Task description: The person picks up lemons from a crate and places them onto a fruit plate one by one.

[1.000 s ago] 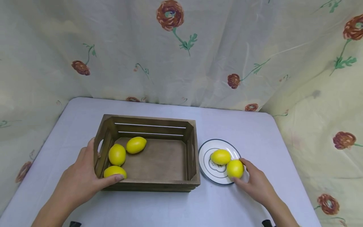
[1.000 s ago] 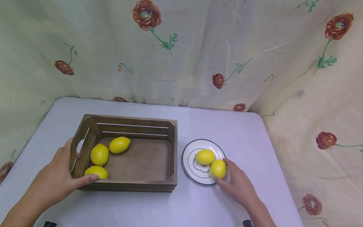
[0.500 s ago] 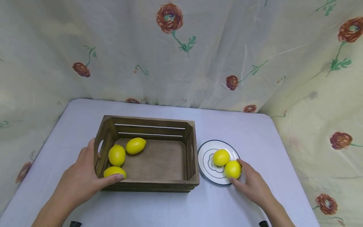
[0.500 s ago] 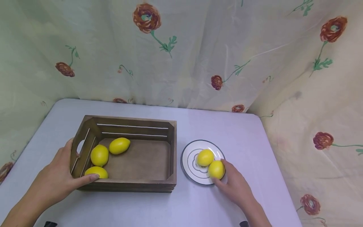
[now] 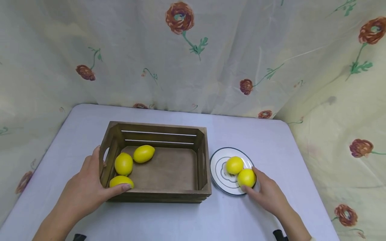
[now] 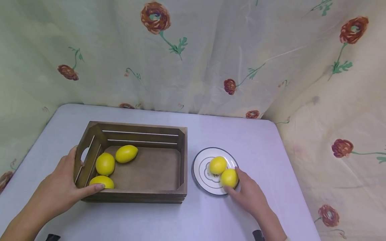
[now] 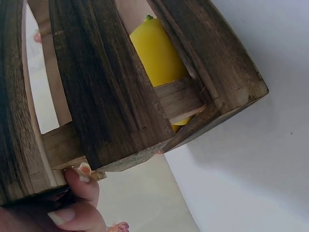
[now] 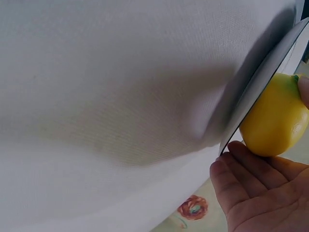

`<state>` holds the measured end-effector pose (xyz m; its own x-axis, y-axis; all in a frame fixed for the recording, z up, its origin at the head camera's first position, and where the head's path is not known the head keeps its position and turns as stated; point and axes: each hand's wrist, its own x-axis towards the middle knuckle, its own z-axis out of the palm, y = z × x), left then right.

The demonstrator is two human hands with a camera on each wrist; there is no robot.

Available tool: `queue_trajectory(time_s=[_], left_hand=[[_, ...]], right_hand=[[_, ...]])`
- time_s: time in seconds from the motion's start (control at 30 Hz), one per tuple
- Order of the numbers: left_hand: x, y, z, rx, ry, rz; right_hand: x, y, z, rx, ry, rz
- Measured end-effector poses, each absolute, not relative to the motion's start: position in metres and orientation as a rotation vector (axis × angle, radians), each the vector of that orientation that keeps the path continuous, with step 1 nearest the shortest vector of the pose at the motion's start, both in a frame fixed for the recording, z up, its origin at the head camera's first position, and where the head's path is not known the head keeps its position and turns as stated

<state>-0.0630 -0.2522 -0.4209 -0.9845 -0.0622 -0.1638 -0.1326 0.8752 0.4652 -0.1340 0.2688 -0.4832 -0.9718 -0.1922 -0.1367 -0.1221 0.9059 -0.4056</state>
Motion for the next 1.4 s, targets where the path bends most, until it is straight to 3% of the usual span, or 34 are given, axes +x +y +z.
queue_trajectory(time_s=[1.17,1.4], left_hand=[[-0.067,-0.253,-0.414,-0.083,2.828,0.733],[-0.07,-0.264,-0.414,-0.049,2.822,0.941]], right_hand=[[-0.136,0.274,-0.475,-0.233,2.903,-0.605],[-0.137,0.273,-0.465,-0.311,2.926,-0.662]])
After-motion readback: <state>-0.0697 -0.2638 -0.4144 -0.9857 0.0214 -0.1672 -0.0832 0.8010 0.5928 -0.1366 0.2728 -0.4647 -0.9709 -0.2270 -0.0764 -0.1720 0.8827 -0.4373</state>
